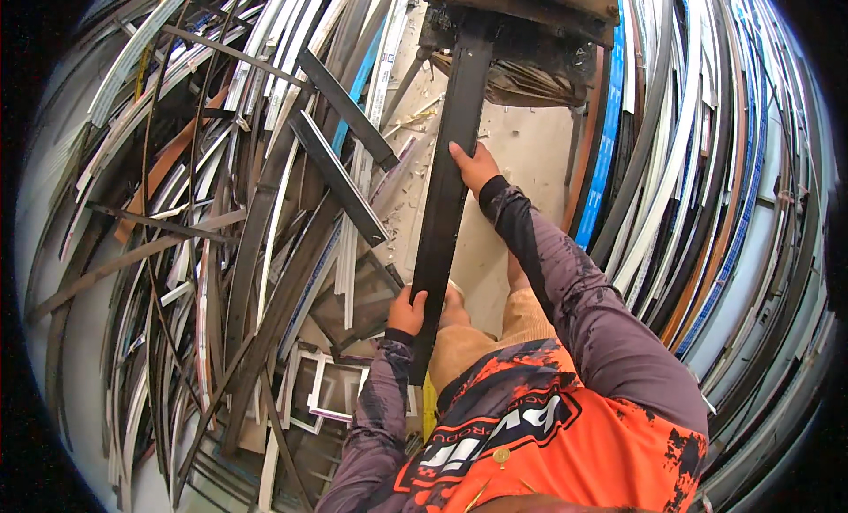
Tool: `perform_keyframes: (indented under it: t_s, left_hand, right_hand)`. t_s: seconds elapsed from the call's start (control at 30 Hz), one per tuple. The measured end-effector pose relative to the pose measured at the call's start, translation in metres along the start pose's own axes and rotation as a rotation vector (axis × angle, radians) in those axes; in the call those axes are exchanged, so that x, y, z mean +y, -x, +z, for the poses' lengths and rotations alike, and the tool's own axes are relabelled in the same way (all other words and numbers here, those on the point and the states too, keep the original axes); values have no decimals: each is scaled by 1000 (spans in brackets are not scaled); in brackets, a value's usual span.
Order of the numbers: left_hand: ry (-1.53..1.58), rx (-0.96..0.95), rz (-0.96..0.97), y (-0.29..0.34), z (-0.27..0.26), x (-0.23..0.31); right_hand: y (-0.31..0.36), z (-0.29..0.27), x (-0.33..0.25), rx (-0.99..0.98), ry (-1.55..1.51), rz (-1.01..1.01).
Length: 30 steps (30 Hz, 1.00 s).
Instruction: The person picks up several long black metal profiles one by one from a large pile of scrap material, moves them aside, and holds them up.
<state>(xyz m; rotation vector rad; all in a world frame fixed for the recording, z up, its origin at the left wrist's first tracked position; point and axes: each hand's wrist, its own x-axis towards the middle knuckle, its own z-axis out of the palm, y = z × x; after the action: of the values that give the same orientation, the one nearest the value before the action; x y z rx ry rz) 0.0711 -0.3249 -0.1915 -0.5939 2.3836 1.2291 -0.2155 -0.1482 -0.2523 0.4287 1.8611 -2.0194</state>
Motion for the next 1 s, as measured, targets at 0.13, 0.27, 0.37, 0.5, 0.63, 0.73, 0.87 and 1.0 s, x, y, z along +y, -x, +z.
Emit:
perform_keyframes:
  t_s: [0.13, 0.27, 0.37, 0.5, 0.63, 0.73, 0.87, 1.0]
  left_hand:
    - [11, -7, -12, 1, -4, 2]
    - [-4, -42, -34, -5, -2, -4]
    - [-6, -61, -49, -5, -6, 0]
    - [-34, -9, -16, -3, -6, -1]
    - [-76, -53, -52, -7, -2, -1]
    - [-66, -62, -73, -6, -4, -1]
    - [-84, -104, -76, -9, 0, -5]
    - [-33, -95, -95, -4, 8, 7]
  right_hand:
    - [-3, 0, 4, -28, -14, 20]
    - [-14, -3, 18, -27, -65, 4]
    - [-14, -2, 19, 0, 15, 14]
    - [-10, 2, 12, -64, -79, 95]
    - [-8, -3, 11, -24, -79, 62]
    - [-6, 0, 9, -15, -75, 43]
    - [-9, -4, 12, -20, -47, 19]
    - [-11, -13, 12, 36, 142, 3]
